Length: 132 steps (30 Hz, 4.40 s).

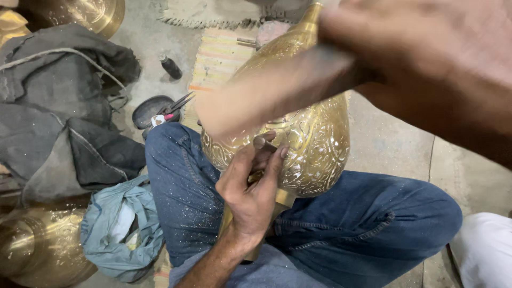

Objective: The person sits on the floor with a large brass vessel between their legs and decorates its surface by hammering a punch along pre-etched patterns. They reposition the punch repeatedly and occasionally pause to reposition the vessel or pick up a different punch.

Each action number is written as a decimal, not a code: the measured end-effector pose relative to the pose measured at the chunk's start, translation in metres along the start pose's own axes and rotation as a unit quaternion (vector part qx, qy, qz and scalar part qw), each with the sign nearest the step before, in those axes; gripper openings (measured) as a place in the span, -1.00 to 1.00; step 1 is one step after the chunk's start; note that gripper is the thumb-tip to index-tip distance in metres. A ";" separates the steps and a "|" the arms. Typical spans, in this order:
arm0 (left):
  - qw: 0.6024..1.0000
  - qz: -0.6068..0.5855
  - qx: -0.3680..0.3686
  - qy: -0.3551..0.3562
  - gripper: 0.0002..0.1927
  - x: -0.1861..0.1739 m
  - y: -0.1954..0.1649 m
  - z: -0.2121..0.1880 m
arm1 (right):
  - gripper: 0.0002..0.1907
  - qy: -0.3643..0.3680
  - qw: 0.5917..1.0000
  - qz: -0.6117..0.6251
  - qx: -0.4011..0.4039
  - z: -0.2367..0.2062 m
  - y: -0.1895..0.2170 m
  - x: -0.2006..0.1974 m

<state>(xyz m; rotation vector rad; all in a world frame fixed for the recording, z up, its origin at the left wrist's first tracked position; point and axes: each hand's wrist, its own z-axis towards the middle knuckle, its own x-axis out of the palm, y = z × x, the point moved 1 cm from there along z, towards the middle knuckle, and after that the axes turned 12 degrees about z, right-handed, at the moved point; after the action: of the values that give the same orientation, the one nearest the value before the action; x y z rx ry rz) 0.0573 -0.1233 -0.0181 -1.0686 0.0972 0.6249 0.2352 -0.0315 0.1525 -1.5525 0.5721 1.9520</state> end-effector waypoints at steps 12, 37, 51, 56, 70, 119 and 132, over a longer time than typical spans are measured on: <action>0.996 -0.040 -0.080 0.010 -0.79 0.000 0.000 -0.006 | -0.57 -0.004 0.991 0.110 0.070 -0.011 -0.012 0.006; 0.998 -0.048 -0.022 0.026 -0.73 -0.002 -0.004 0.000 | -0.67 0.035 0.996 0.033 0.080 -0.006 -0.005 0.004; 0.998 -0.018 -0.061 0.025 -0.85 -0.001 -0.001 0.002 | -0.61 0.016 0.948 0.255 0.191 -0.004 -0.005 0.013; 0.997 -0.031 -0.062 0.016 -0.75 -0.001 -0.003 0.000 | -0.64 -0.060 0.975 0.201 0.070 -0.010 -0.011 0.011; 0.993 -0.091 -0.073 0.023 -0.73 0.000 -0.004 0.000 | -0.65 -0.056 0.974 0.222 -0.005 -0.008 -0.011 0.022; 0.996 -0.061 -0.055 0.040 -0.73 -0.002 -0.003 0.006 | -0.74 -0.031 0.947 0.271 0.170 -0.008 -0.019 0.016; 0.993 -0.095 -0.056 0.039 -0.82 0.000 0.000 0.006 | -0.74 0.041 0.998 -0.008 0.056 0.000 -0.008 0.010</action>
<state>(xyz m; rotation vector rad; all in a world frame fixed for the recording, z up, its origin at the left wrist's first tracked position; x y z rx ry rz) 0.0559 -0.1183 -0.0147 -1.1959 0.0265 0.4206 0.2387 -0.0240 0.1431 -1.5668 0.6895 1.8196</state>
